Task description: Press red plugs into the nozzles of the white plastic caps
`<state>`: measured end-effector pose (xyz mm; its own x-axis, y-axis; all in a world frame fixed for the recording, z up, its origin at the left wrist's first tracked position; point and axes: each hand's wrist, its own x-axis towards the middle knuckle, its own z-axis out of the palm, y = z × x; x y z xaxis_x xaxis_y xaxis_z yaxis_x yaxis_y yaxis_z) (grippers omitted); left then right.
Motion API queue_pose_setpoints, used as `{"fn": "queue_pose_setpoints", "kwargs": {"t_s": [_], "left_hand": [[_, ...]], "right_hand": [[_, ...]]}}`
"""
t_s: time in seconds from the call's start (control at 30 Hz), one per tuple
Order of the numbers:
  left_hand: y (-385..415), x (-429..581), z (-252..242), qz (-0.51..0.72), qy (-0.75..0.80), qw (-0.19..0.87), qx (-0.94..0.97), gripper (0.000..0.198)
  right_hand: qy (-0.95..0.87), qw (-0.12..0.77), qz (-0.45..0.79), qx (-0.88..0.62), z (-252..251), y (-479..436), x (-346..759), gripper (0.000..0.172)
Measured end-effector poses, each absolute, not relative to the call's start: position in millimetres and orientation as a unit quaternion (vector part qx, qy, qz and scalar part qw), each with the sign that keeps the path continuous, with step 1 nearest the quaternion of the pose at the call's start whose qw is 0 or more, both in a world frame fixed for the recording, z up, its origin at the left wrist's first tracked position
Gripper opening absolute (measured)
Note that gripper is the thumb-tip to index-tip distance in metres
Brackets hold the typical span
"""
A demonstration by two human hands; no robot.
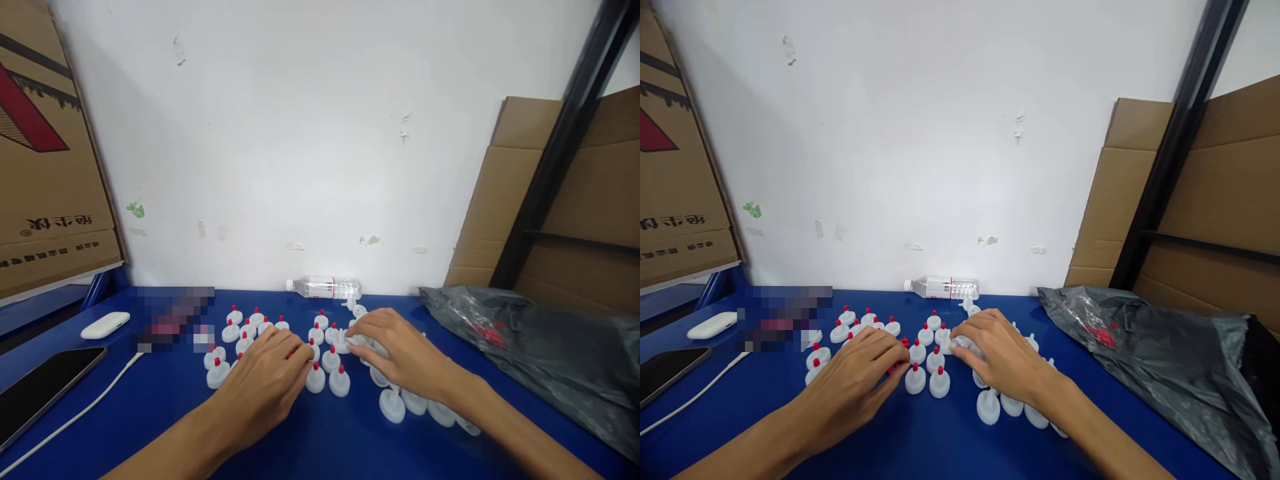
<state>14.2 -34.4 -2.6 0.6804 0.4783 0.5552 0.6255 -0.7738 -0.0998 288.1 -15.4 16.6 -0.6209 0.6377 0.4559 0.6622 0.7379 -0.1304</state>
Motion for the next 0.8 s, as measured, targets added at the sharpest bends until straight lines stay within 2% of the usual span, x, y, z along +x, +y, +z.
{"fn": "queue_pose_setpoints", "kwargs": {"t_s": [0.23,0.47,0.8], "left_hand": [[-28,10,-13,-0.239,-0.316,0.152,-0.905,0.016],[-27,9,-14,-0.25,-0.313,0.142,-0.905,0.015],[-26,9,-14,-0.284,-0.291,0.124,-0.905,0.014]], "right_hand": [[-0.927,0.185,-0.014,-0.327,15,-15,286,0.027],[-0.927,0.191,-0.027,-0.32,9,-10,289,0.029],[-0.922,0.2,-0.022,-0.33,13,-10,289,0.019]]}}
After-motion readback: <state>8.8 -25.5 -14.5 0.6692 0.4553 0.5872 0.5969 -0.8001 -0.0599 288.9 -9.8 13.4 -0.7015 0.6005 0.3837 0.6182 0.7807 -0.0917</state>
